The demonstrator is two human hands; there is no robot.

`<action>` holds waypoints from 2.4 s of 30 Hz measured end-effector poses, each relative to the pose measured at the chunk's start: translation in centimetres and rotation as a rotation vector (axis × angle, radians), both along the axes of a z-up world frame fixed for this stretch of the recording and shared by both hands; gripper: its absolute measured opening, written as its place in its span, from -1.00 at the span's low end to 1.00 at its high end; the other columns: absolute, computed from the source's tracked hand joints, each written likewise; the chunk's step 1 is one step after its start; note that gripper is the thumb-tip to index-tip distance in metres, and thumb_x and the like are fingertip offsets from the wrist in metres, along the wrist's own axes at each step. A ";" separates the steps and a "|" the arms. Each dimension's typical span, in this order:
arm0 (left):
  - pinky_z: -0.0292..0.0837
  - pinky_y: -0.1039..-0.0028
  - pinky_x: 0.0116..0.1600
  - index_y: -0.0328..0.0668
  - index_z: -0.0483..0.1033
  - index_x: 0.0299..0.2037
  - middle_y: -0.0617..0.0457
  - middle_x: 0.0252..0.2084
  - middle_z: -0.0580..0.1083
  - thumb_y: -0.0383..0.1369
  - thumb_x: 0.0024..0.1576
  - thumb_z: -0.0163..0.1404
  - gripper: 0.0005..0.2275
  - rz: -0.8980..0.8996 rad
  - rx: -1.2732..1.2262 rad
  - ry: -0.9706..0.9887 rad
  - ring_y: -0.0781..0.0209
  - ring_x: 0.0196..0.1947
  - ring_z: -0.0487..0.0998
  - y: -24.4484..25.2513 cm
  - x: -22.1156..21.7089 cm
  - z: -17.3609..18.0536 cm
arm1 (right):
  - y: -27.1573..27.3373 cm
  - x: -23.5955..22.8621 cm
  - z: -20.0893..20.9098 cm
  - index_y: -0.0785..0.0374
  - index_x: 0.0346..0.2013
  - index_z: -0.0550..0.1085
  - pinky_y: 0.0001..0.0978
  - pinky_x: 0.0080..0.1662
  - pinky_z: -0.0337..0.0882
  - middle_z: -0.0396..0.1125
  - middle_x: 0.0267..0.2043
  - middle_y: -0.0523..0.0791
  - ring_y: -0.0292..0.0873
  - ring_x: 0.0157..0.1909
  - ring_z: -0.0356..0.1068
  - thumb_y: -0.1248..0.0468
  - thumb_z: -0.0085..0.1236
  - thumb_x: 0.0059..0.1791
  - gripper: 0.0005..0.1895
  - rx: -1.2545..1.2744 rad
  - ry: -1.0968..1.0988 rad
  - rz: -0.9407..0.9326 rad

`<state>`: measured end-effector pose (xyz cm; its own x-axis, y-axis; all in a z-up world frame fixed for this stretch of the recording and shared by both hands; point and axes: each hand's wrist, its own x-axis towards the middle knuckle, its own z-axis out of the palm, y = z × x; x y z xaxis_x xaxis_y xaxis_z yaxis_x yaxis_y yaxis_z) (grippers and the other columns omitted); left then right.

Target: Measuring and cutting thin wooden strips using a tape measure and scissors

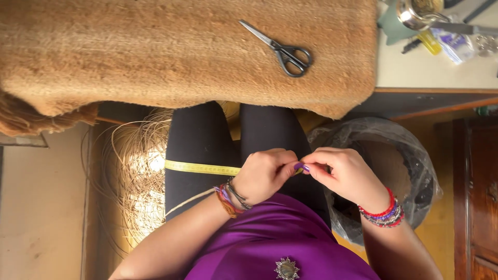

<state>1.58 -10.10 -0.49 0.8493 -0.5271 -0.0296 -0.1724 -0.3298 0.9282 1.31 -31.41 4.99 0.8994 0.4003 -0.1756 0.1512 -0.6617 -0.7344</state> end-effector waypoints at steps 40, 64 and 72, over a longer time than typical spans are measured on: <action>0.24 0.54 -0.30 -0.26 0.63 -0.16 -0.10 -0.15 0.59 -0.35 0.15 0.15 -0.84 0.987 -1.293 0.160 0.32 -0.34 0.46 13.2 3.7 1.4 | 4.4 -0.1 -0.1 0.50 -0.06 0.63 -0.53 -0.53 -0.10 0.10 -0.55 -0.15 -0.34 -0.55 -0.06 0.41 0.06 0.05 -0.73 0.527 0.369 -0.301; 0.46 0.40 -0.36 0.09 0.62 -0.02 0.16 -0.10 0.60 -0.50 0.04 -0.04 -0.66 0.093 0.429 -0.624 0.20 -0.23 0.65 17.6 -1.1 7.8 | -0.5 -1.9 3.2 0.49 -0.29 0.74 -0.42 -0.61 -0.12 0.01 -0.71 -0.17 -0.31 -0.66 -0.10 0.25 0.12 0.03 -0.65 0.280 0.479 -0.192; 0.35 0.02 0.15 -0.05 0.43 0.29 -0.15 0.21 0.48 -0.03 0.24 -0.06 -0.53 0.022 0.447 -0.464 -0.15 0.14 0.52 18.1 -0.8 6.5 | -0.8 -0.9 4.6 0.12 -0.30 0.78 -0.54 -0.02 0.50 0.75 -0.25 -0.28 -0.41 -0.19 0.67 0.18 0.09 -0.02 -0.70 -0.069 0.150 -0.034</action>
<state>0.76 7.96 6.05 0.8370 -0.5313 0.1307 -0.5117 -0.6756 0.5307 0.43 -32.22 9.61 0.8740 0.3520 -0.3350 0.0197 -0.7145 -0.6993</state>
